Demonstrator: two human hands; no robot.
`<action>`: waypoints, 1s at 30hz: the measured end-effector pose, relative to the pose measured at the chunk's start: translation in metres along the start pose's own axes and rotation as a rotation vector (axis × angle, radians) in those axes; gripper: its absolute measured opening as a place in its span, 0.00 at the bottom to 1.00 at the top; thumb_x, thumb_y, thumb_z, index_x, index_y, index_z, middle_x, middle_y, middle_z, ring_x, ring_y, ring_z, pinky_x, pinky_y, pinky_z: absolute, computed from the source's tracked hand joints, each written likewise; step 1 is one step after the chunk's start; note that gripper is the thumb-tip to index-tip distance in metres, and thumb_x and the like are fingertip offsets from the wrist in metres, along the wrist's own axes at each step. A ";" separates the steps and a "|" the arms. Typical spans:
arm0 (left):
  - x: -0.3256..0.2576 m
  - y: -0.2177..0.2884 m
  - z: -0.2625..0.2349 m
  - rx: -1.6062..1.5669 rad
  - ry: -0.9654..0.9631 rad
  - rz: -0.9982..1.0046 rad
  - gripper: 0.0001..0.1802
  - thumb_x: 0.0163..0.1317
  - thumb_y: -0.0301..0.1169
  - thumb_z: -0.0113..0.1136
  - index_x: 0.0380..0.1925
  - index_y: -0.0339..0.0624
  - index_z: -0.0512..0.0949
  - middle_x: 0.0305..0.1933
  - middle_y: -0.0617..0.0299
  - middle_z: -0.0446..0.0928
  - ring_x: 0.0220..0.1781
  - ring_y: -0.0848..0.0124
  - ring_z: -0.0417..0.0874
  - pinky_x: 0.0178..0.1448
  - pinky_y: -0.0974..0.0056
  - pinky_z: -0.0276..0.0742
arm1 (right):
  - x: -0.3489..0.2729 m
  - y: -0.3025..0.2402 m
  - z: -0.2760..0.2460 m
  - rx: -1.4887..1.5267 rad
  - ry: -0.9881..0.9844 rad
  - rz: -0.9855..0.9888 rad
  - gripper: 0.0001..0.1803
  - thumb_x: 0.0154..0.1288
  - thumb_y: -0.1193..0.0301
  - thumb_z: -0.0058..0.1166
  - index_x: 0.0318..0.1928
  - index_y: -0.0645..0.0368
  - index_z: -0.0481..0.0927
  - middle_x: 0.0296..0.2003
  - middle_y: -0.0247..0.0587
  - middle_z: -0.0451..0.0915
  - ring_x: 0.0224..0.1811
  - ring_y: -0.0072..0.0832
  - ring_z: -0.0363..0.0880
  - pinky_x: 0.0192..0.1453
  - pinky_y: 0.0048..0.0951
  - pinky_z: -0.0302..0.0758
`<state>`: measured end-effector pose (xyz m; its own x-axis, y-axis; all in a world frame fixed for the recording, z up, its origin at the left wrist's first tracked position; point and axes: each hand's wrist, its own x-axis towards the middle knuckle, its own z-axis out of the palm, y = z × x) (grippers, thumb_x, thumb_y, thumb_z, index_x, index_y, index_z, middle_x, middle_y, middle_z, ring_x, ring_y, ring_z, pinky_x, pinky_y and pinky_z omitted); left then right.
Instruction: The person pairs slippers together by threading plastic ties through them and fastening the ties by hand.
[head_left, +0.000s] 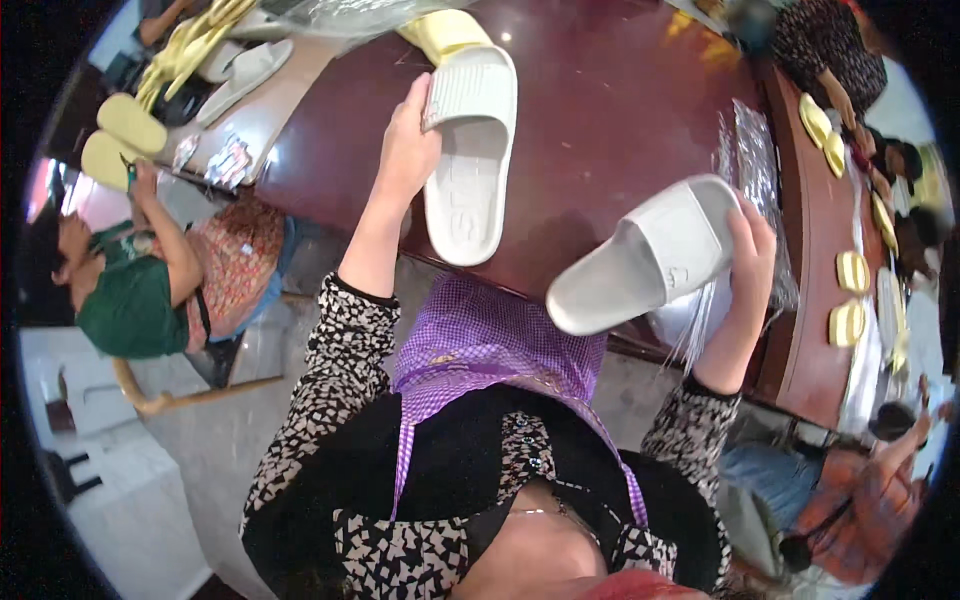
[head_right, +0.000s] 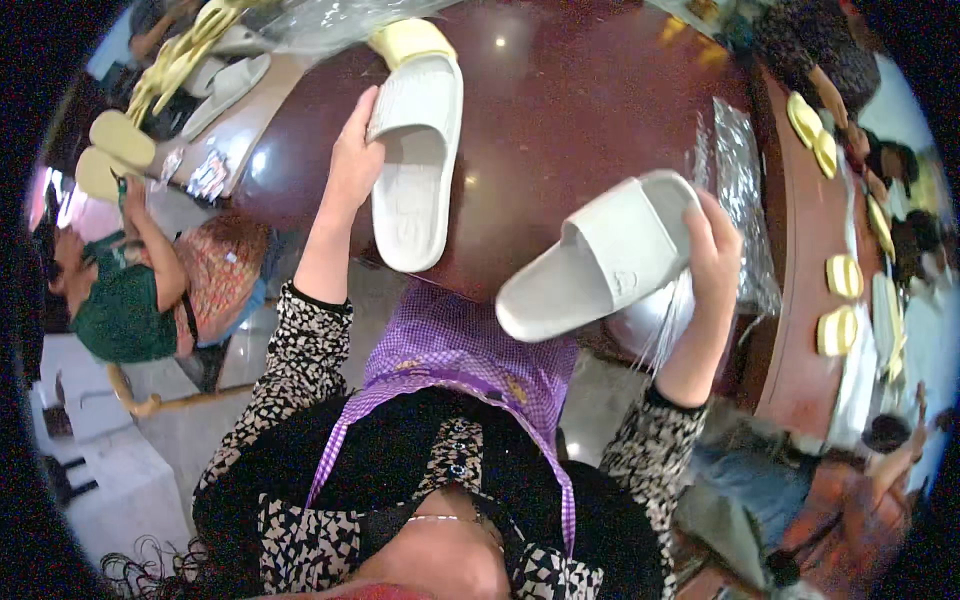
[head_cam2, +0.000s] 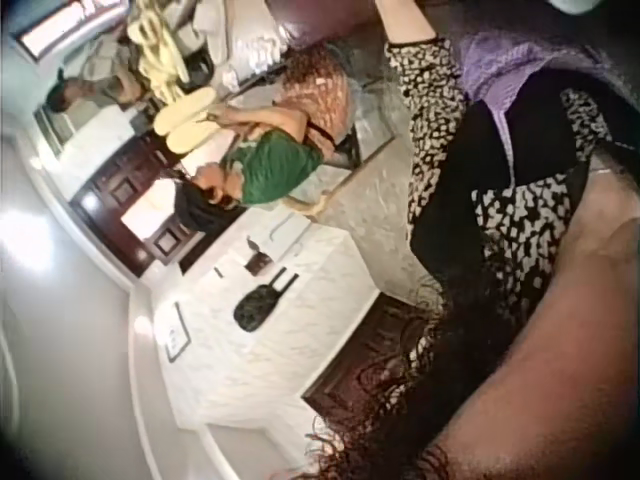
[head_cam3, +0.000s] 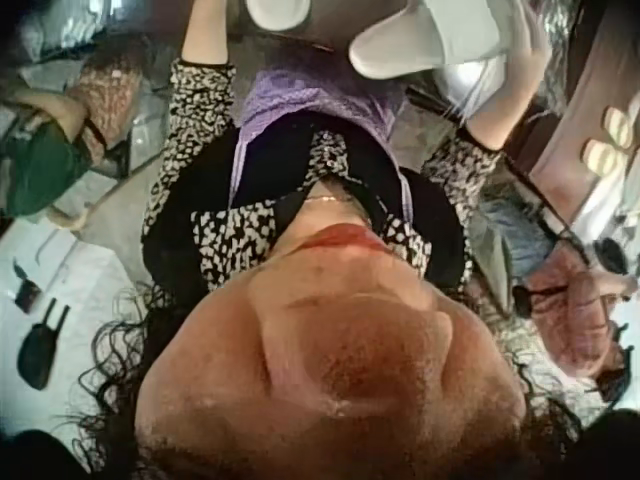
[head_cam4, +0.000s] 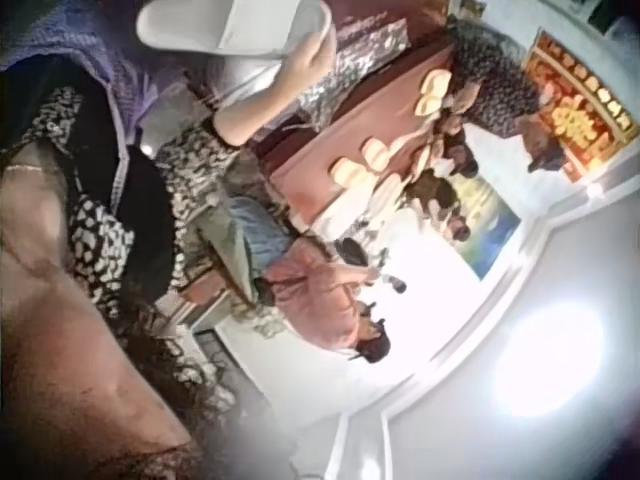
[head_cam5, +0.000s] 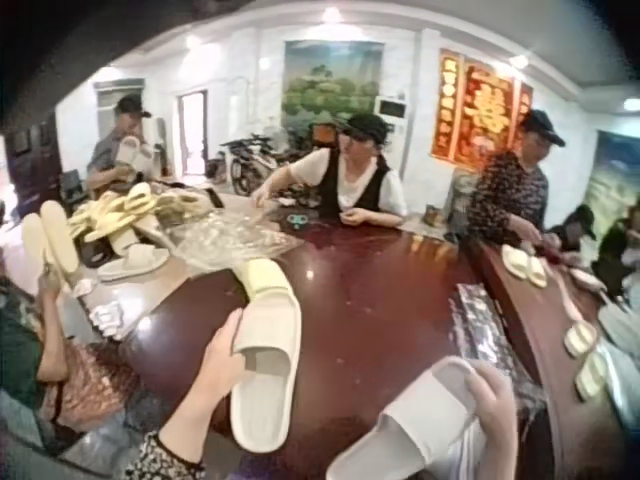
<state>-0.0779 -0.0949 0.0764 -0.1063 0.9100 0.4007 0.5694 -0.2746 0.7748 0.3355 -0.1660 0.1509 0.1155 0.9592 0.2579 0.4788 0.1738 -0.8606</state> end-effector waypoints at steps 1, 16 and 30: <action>0.002 0.002 0.009 -0.012 -0.027 0.019 0.37 0.53 0.19 0.45 0.67 0.39 0.55 0.58 0.36 0.66 0.59 0.47 0.70 0.62 0.54 0.67 | 0.012 -0.005 0.002 -0.006 -0.051 -0.009 0.20 0.64 0.67 0.50 0.51 0.68 0.77 0.45 0.42 0.80 0.48 0.26 0.77 0.54 0.25 0.70; -0.032 0.049 0.050 0.026 -0.193 0.100 0.33 0.54 0.30 0.63 0.61 0.38 0.64 0.65 0.43 0.61 0.65 0.52 0.65 0.64 0.57 0.65 | -0.025 0.042 0.024 -0.411 0.264 -0.120 0.14 0.58 0.70 0.59 0.44 0.62 0.80 0.34 0.48 0.82 0.35 0.32 0.81 0.41 0.28 0.75; -0.078 0.107 0.066 -0.170 -0.267 0.342 0.17 0.57 0.25 0.58 0.48 0.35 0.75 0.52 0.51 0.73 0.53 0.60 0.76 0.51 0.62 0.73 | 0.031 0.132 -0.044 -0.697 0.236 0.333 0.17 0.54 0.60 0.56 0.35 0.62 0.84 0.32 0.55 0.82 0.37 0.46 0.81 0.45 0.39 0.75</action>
<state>0.0451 -0.1750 0.0958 0.2905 0.8006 0.5241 0.3913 -0.5992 0.6984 0.4408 -0.1229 0.0644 0.4909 0.8504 0.1893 0.8107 -0.3663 -0.4568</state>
